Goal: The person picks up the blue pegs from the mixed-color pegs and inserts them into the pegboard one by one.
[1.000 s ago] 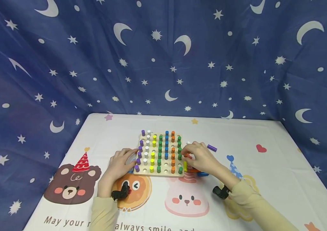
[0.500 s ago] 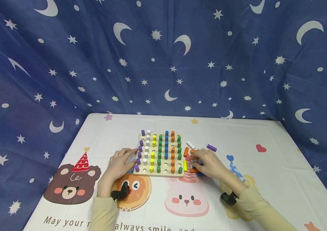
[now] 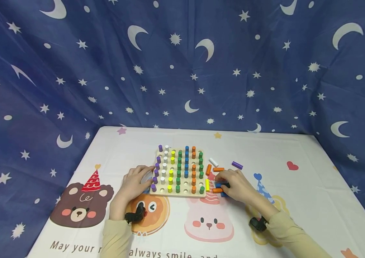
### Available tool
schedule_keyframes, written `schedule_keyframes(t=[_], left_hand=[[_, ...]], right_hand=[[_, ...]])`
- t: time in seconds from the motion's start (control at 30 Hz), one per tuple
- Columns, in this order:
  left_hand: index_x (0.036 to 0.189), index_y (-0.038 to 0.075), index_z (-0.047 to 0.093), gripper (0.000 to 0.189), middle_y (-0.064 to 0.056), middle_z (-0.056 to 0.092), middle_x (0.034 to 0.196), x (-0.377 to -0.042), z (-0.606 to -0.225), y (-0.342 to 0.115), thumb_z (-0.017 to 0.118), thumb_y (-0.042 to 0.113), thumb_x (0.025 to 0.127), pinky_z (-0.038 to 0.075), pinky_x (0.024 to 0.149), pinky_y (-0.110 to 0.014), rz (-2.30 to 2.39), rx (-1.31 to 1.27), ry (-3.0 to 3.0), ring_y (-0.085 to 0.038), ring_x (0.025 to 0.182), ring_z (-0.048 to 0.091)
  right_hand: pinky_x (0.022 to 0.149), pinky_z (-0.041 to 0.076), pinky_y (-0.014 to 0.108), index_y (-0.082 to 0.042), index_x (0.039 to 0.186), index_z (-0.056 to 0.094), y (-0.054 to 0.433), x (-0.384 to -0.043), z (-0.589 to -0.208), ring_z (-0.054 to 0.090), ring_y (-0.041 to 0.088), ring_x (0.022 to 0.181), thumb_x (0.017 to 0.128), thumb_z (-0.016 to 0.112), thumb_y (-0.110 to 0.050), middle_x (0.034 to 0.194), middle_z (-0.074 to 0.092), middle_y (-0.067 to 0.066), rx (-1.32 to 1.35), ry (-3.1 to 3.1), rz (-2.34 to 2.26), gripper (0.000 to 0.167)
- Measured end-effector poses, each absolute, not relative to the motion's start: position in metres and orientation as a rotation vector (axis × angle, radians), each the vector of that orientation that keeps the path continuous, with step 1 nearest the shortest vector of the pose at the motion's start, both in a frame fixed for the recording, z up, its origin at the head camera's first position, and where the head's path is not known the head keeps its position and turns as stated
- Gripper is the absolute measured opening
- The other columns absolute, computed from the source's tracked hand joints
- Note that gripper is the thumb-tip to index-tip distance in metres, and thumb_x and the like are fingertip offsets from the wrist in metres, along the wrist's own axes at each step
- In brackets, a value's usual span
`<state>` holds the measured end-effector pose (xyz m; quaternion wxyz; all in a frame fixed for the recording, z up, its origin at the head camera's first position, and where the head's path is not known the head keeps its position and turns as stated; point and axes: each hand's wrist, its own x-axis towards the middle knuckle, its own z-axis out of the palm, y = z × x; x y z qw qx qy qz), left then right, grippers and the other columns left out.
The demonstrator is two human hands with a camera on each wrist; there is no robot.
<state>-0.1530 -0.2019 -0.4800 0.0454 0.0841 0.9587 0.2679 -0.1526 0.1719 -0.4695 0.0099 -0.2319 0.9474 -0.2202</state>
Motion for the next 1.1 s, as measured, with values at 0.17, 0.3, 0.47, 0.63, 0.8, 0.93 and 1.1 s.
schedule_keyframes(t=[0.17,0.3,0.47,0.63,0.8,0.93,1.1], left_hand=[[0.142,0.024,0.048,0.05,-0.008,0.049,0.138,-0.1531,-0.4791,-0.2014,0.058,0.032,0.093,0.029,0.103,-0.06,0.814,0.263,2.928,-0.034,0.127,0.04],[0.142,0.024,0.048,0.05,-0.008,0.049,0.138,-0.1533,-0.4787,-0.2017,0.058,0.031,0.093,0.028,0.104,-0.061,0.818,0.267,2.931,-0.034,0.127,0.041],[0.142,0.024,0.048,0.05,-0.007,0.049,0.138,-0.1536,-0.4792,-0.2024,0.058,0.031,0.093,0.027,0.104,-0.061,0.821,0.271,2.931,-0.034,0.126,0.041],[0.142,0.024,0.048,0.051,-0.007,0.049,0.138,-0.1532,-0.4795,-0.2026,0.058,0.031,0.093,0.028,0.104,-0.061,0.82,0.274,2.933,-0.034,0.126,0.041],[0.142,0.024,0.048,0.051,-0.007,0.049,0.137,-0.1532,-0.4797,-0.2025,0.058,0.031,0.093,0.027,0.104,-0.061,0.827,0.272,2.93,-0.034,0.127,0.041],[0.142,0.024,0.048,0.051,-0.007,0.05,0.137,-0.1533,-0.4799,-0.2026,0.058,0.031,0.093,0.027,0.105,-0.062,0.828,0.273,2.928,-0.034,0.127,0.04],[0.142,0.024,0.048,0.051,-0.007,0.05,0.137,-0.1531,-0.4799,-0.2029,0.058,0.031,0.093,0.026,0.105,-0.063,0.834,0.273,2.924,-0.035,0.128,0.04]], right_hand=[[0.09,0.038,0.039,-0.017,0.099,0.069,0.1724,-0.1539,-0.4705,0.062,0.015,0.096,0.076,0.072,-0.002,0.096,0.071,-0.005,-0.742,2.961,-0.671,0.028],[0.088,0.037,0.038,-0.017,0.099,0.069,0.1729,-0.1546,-0.4717,0.062,0.015,0.097,0.076,0.073,-0.003,0.097,0.071,-0.005,-0.756,2.965,-0.654,0.028],[0.088,0.037,0.038,-0.017,0.101,0.069,0.1719,-0.1559,-0.4722,0.063,0.016,0.099,0.077,0.074,-0.005,0.099,0.071,-0.004,-0.758,2.963,-0.647,0.027],[0.089,0.036,0.04,-0.019,0.101,0.069,0.1711,-0.1579,-0.474,0.063,0.015,0.097,0.078,0.074,-0.005,0.097,0.071,-0.005,-0.739,2.952,-0.652,0.027],[0.09,0.036,0.041,-0.02,0.101,0.069,0.1709,-0.1587,-0.4747,0.063,0.014,0.096,0.08,0.073,-0.006,0.097,0.071,-0.005,-0.739,2.944,-0.658,0.026],[0.092,0.037,0.043,-0.019,0.102,0.069,0.1717,-0.159,-0.4746,0.064,0.017,0.101,0.082,0.071,-0.006,0.102,0.072,-0.003,-0.75,2.946,-0.676,0.024],[0.094,0.038,0.046,-0.018,0.107,0.069,0.1728,-0.1599,-0.4738,0.063,0.021,0.107,0.084,0.068,-0.006,0.109,0.071,0.0,-0.763,2.955,-0.705,0.026]])
